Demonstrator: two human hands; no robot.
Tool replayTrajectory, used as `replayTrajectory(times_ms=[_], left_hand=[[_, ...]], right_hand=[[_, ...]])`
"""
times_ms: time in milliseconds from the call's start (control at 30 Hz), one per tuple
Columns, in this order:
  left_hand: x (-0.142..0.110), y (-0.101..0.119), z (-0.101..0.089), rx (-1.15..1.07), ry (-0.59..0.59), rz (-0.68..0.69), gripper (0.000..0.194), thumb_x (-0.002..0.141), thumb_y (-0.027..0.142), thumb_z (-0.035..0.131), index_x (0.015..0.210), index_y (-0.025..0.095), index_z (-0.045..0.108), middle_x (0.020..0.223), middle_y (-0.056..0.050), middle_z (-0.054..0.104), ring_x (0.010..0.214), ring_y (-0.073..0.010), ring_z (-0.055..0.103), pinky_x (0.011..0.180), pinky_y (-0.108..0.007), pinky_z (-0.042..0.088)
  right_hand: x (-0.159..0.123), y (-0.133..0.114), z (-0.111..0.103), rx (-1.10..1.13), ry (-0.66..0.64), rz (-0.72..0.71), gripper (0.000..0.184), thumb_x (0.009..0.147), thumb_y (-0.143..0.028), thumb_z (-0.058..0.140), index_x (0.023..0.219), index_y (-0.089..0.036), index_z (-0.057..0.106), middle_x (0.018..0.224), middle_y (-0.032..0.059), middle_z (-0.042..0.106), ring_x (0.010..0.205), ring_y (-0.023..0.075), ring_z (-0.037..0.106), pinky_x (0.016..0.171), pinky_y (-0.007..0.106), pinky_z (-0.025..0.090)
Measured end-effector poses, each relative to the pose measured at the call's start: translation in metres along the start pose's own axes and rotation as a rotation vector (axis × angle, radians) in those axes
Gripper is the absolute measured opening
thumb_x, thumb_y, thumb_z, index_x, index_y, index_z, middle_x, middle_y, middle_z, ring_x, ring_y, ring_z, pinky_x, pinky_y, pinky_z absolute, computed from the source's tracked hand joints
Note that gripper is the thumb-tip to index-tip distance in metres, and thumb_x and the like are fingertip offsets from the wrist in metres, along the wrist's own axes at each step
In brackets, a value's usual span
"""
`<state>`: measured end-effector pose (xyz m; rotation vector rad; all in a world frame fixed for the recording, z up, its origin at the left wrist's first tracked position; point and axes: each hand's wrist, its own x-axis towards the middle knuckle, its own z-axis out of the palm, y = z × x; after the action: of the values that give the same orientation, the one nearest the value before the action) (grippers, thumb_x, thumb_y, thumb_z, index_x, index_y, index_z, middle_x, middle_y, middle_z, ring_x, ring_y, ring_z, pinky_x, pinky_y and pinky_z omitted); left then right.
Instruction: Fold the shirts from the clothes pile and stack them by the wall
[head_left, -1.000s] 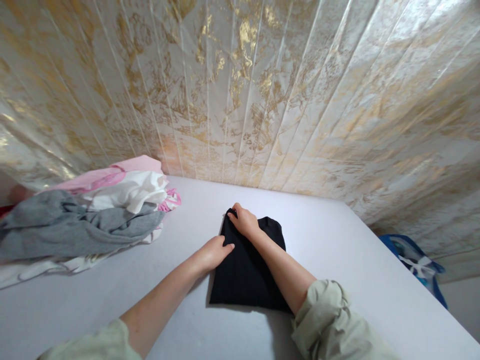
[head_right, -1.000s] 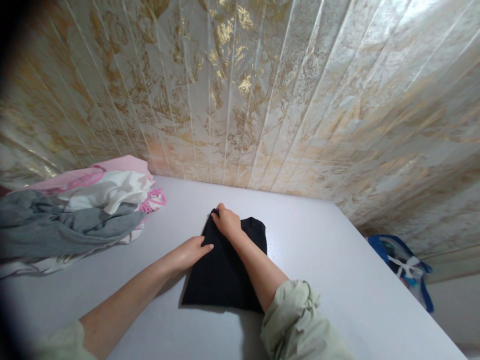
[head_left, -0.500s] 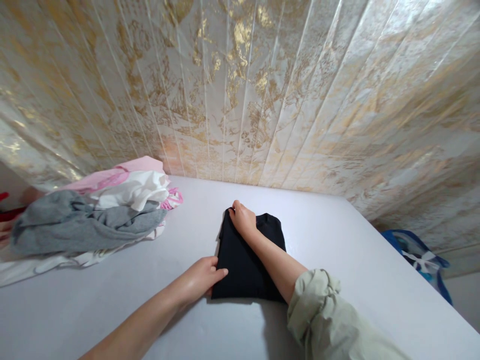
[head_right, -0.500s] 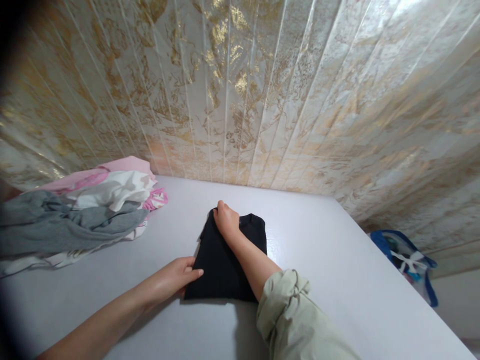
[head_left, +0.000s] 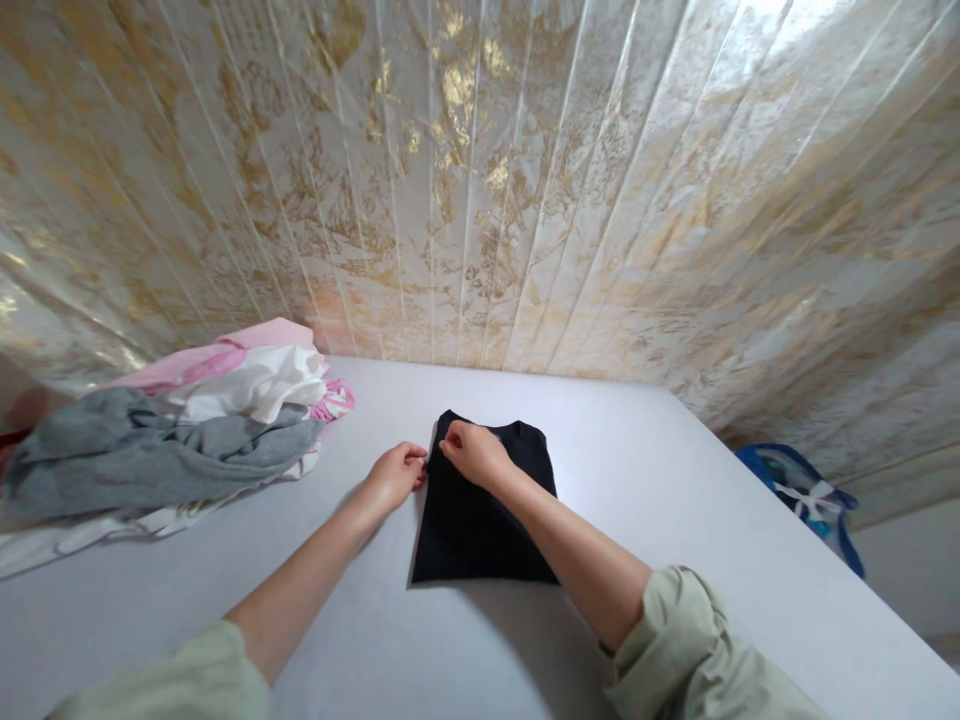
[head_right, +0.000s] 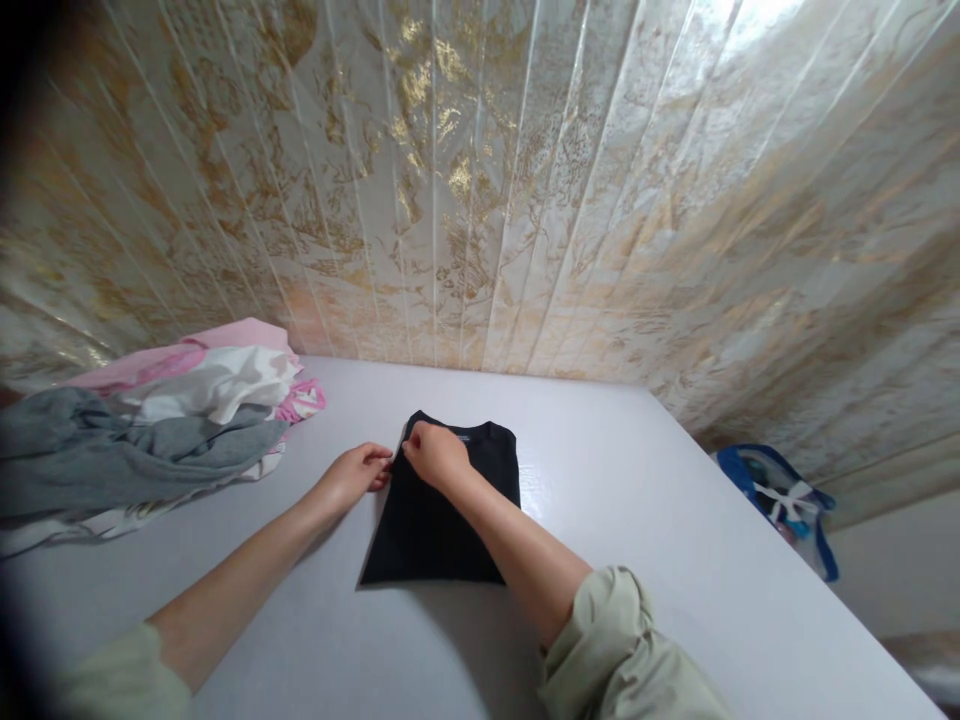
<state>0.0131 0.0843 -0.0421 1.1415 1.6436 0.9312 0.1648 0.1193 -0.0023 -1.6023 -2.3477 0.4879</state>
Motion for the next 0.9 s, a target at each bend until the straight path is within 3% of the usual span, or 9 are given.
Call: replayTrajectory(times_ms=[133, 333, 500, 633, 900], left_hand=[[0.001, -0.004, 0.005, 0.054, -0.020, 0.030, 0.009, 0.084, 0.015, 0.050, 0.084, 0.016, 0.060, 0.062, 0.002, 0.060, 0.053, -0.0094, 0.058, 0.053, -0.020, 0.047], [-0.007, -0.004, 0.007, 0.192, -0.041, 0.072, 0.017, 0.085, 0.020, 0.049, 0.089, 0.016, 0.065, 0.052, 0.005, 0.053, 0.042, -0.0096, 0.050, 0.043, -0.019, 0.037], [-0.009, -0.002, 0.007, 0.344, -0.006, 0.205, 0.023, 0.085, 0.015, 0.048, 0.094, 0.018, 0.070, 0.074, -0.002, 0.065, 0.067, -0.0145, 0.062, 0.063, -0.024, 0.047], [0.001, 0.005, 0.003, 0.503, 0.068, 0.275, 0.020, 0.083, 0.013, 0.053, 0.091, 0.018, 0.070, 0.099, -0.008, 0.066, 0.097, -0.0190, 0.062, 0.083, -0.026, 0.045], [0.042, 0.022, 0.013, 0.766, 0.093, 0.227, 0.008, 0.077, 0.023, 0.061, 0.082, 0.019, 0.067, 0.095, -0.011, 0.069, 0.088, -0.0236, 0.065, 0.071, -0.029, 0.043]], right_hand=[[-0.013, -0.014, 0.020, -0.035, -0.032, 0.086, 0.025, 0.089, -0.044, 0.051, 0.088, -0.022, 0.063, 0.091, 0.0089, 0.071, 0.083, 0.0246, 0.066, 0.066, 0.031, 0.042], [-0.006, -0.008, 0.023, 0.038, -0.028, 0.145, 0.014, 0.083, -0.032, 0.056, 0.080, -0.021, 0.064, 0.088, 0.0065, 0.071, 0.082, 0.0221, 0.065, 0.066, 0.029, 0.043], [0.007, 0.013, 0.026, 0.355, -0.081, 0.147, 0.012, 0.078, -0.024, 0.058, 0.068, -0.019, 0.060, 0.065, 0.0003, 0.064, 0.063, 0.0142, 0.059, 0.056, 0.023, 0.038], [0.006, 0.015, 0.029, 0.361, -0.072, 0.142, 0.012, 0.077, -0.025, 0.058, 0.067, -0.019, 0.060, 0.060, -0.0019, 0.060, 0.059, 0.0126, 0.054, 0.055, 0.022, 0.036], [-0.003, 0.002, 0.022, 0.190, -0.031, 0.168, 0.017, 0.081, -0.034, 0.054, 0.074, -0.022, 0.062, 0.075, 0.0021, 0.066, 0.071, 0.0187, 0.060, 0.061, 0.027, 0.038]])
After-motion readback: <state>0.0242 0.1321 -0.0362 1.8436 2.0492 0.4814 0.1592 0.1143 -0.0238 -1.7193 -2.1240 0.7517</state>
